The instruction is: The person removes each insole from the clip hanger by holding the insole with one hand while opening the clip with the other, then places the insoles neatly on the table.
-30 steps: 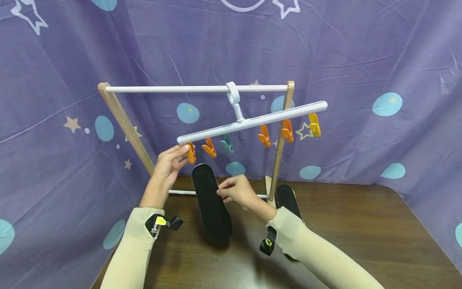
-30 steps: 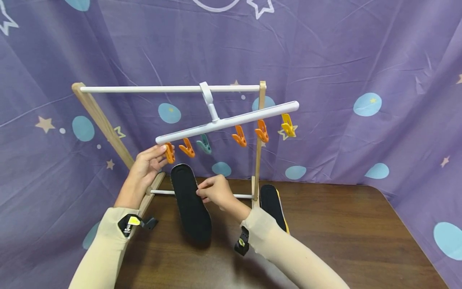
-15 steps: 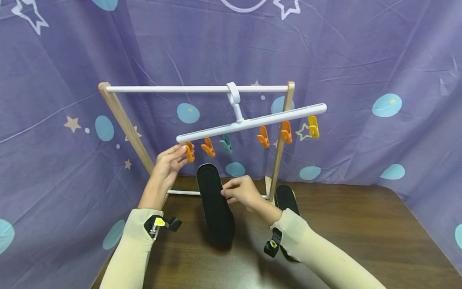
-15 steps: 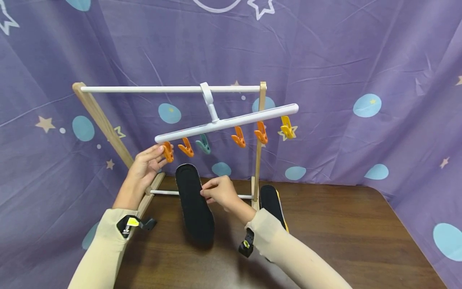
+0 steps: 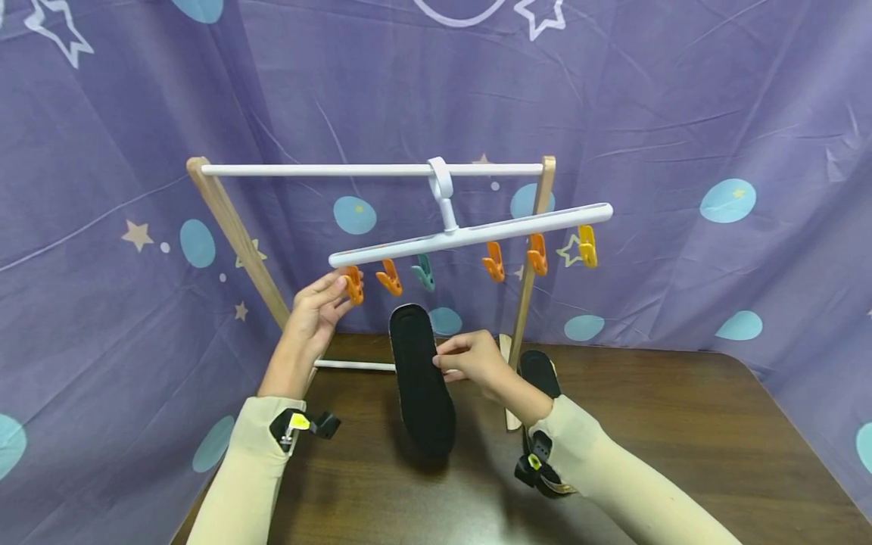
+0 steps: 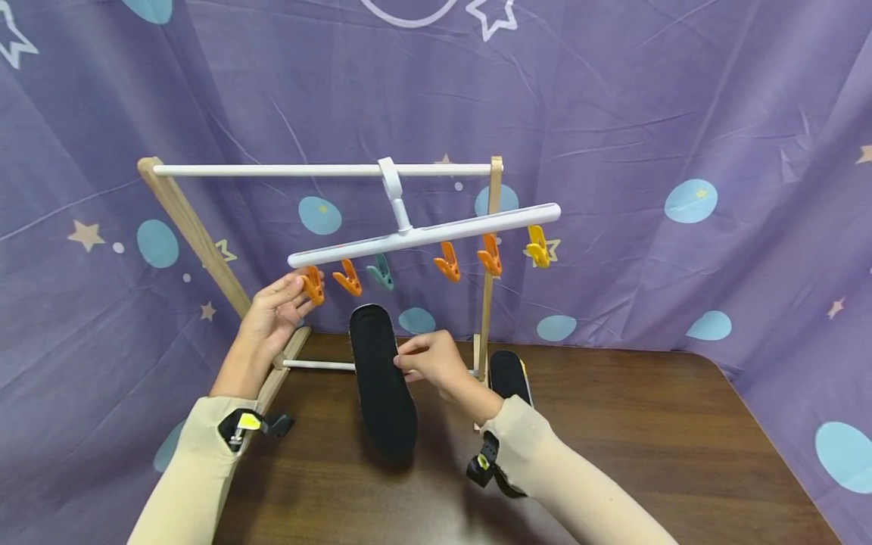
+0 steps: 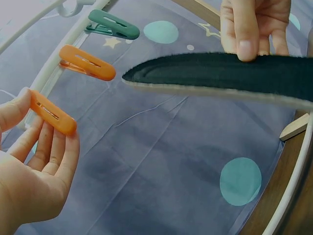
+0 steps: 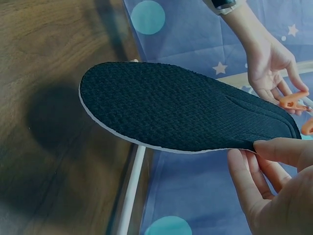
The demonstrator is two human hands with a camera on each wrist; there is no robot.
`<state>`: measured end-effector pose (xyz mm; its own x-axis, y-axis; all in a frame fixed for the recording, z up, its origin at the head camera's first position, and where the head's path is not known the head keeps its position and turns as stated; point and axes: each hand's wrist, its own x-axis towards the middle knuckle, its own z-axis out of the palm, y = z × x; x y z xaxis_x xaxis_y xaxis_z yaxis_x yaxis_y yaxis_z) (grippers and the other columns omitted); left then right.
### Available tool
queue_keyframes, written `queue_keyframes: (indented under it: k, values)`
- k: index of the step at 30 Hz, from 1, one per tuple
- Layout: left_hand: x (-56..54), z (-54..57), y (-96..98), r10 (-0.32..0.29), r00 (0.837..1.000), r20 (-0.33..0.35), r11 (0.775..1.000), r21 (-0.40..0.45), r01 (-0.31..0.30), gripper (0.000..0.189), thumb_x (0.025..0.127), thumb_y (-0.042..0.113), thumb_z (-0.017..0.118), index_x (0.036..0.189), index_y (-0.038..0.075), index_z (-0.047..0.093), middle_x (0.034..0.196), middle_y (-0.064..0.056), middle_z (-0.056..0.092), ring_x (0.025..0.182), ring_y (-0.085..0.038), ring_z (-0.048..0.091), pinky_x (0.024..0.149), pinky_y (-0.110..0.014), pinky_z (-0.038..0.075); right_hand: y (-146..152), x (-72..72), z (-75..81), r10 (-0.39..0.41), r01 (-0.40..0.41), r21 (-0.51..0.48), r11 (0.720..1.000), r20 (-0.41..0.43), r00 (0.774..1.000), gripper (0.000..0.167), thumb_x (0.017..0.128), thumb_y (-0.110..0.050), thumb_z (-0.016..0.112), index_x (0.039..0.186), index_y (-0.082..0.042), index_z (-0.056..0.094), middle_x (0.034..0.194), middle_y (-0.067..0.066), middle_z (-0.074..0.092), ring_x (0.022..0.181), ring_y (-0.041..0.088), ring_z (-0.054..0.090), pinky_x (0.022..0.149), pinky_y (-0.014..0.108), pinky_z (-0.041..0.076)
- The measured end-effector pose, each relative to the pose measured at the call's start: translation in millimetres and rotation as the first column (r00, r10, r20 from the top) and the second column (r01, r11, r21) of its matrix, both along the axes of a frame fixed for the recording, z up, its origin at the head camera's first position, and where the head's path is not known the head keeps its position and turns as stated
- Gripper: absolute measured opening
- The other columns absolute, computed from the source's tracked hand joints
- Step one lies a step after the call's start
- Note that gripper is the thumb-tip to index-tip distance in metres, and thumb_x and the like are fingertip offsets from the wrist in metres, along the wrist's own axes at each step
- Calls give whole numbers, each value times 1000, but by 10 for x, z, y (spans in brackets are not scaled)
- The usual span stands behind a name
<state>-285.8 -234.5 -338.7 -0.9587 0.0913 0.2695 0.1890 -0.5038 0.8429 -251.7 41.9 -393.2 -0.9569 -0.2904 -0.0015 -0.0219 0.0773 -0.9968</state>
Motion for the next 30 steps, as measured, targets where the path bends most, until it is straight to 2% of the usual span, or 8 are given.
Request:
queue_keyframes:
  k: [5,12,20,26,30]
  values:
    - [3,-7,-1,-1,1000,-27,1000,19,1,22,103,4,57,105,11,77,106,-2,78,103,-15,73,88,-27,60,111,5,31,0,0,-25,1000,-4,1000,18,88,5,73,102,15,71,94,7,71,77,10,69,75,40,65]
    - [2,2,-3,15,999,-36,999,44,-13,21,103,5,57,102,10,76,105,-2,77,104,-16,72,86,-27,60,301,22,62,5,-5,1,1000,3,1000,19,89,3,72,104,14,71,98,10,71,81,12,71,78,42,64]
    - [-16,20,9,21,999,-37,996,85,-18,21,103,4,56,104,9,76,103,-4,78,103,-16,73,85,-26,60,527,16,57,-15,15,24,1000,-6,1000,21,90,-1,74,107,12,72,99,9,72,80,12,70,77,37,64]
    - [-27,23,9,17,999,-40,996,84,-14,23,103,4,54,104,10,76,103,-4,78,101,-15,73,86,-27,59,689,22,68,-16,16,42,999,-11,1000,22,92,-1,72,109,13,70,98,9,73,79,11,69,79,38,64]
    - [-33,27,11,21,999,-36,997,81,-18,22,103,4,55,104,11,76,103,-4,78,102,-15,73,87,-27,59,793,29,67,-28,28,56,998,-6,1000,24,93,-1,71,112,14,69,105,12,72,79,10,70,77,36,64]
